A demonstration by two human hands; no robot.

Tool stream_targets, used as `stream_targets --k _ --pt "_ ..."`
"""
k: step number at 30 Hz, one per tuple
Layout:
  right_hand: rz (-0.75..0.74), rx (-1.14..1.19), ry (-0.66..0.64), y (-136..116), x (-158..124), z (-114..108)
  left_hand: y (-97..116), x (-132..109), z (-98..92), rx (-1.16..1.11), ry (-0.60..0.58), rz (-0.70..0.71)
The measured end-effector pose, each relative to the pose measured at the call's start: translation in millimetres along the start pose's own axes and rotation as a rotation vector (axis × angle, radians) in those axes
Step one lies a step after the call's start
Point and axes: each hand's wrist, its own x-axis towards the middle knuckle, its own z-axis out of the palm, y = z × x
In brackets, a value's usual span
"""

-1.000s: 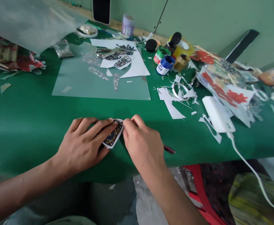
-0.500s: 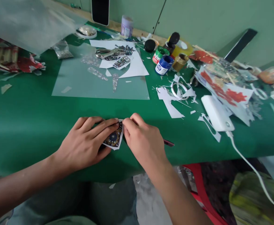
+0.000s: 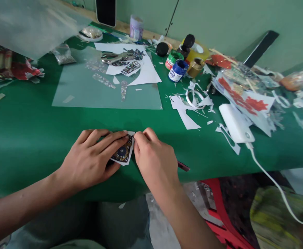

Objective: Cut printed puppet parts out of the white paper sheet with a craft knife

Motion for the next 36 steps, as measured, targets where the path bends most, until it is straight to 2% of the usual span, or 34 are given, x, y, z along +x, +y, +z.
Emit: stream_targets --k 2,8,13,20,31,36 --pt "-0.014 -0.007 -0.011 3 2 -1 0 0 0.3 0.006 0.001 0.009" --pt "-0.187 0.03 -0.039 18 9 -3 -1 1 0.7 -0.036 0.006 0.045" --pt "-0.078 0.02 0.004 9 4 0 0 -1 -2.0 -0.043 -0.042 0.037" --pt "0.011 -0.012 0.03 -2 -4 3 3 -4 0.3 -0.007 -0.032 0.018" --pt "0.068 -0.026 -0.014 -6 -6 -1 3 -3 -0.2 -0.007 -0.034 0.02" --pt "0.027 -0.01 -0.049 2 -2 -4 -10 4 -4.0 -0.058 -0.037 0.08"
